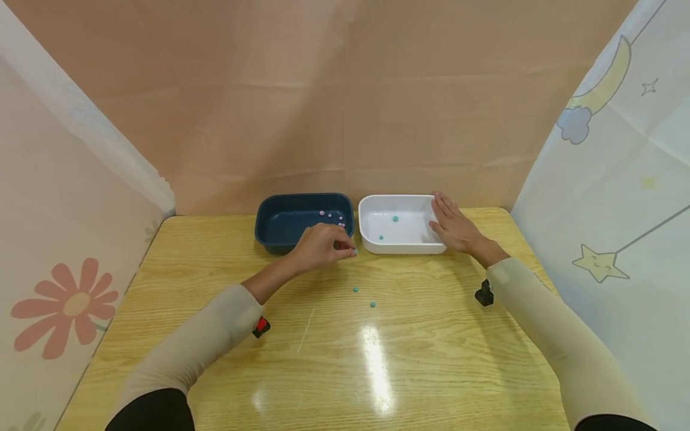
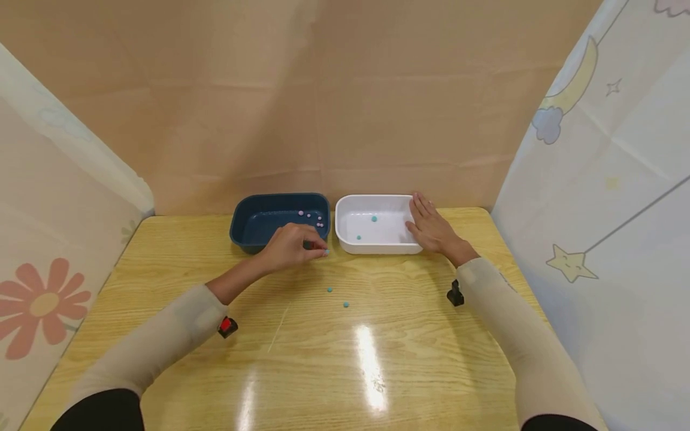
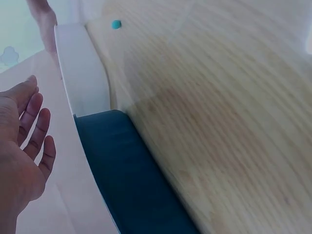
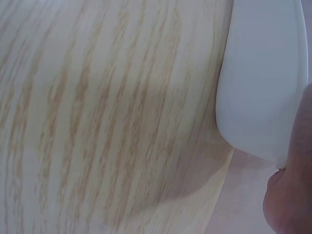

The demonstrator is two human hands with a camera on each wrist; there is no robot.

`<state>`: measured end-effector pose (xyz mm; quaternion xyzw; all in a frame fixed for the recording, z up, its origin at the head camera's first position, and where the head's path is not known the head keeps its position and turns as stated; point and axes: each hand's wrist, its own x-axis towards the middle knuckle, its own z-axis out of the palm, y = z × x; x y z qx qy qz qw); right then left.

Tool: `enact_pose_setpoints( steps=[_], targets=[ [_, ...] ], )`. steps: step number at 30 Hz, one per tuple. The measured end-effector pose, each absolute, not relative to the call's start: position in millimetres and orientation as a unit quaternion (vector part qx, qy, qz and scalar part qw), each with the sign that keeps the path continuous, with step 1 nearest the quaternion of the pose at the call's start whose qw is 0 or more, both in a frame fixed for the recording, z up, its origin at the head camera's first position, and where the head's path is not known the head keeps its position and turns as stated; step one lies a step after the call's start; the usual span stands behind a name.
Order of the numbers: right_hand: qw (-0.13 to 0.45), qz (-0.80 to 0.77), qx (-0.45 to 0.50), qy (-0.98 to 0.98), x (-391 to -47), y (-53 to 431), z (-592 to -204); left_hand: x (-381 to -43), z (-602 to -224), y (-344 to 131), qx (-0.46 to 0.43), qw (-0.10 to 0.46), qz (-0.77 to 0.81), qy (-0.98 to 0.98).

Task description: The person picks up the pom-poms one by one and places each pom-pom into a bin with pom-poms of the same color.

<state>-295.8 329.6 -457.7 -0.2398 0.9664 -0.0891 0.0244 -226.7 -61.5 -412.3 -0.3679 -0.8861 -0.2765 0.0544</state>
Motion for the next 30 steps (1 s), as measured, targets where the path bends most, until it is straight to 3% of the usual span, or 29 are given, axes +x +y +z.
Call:
enact_pose_setpoints(
  steps=[30],
  targets=[
    [0.029,-0.094,-0.24,0.966,-294.1,329.2,-455.5,-274.8,-403.9,-26.9,-0.29,0.075,-0.324,-0.897]
  ],
)
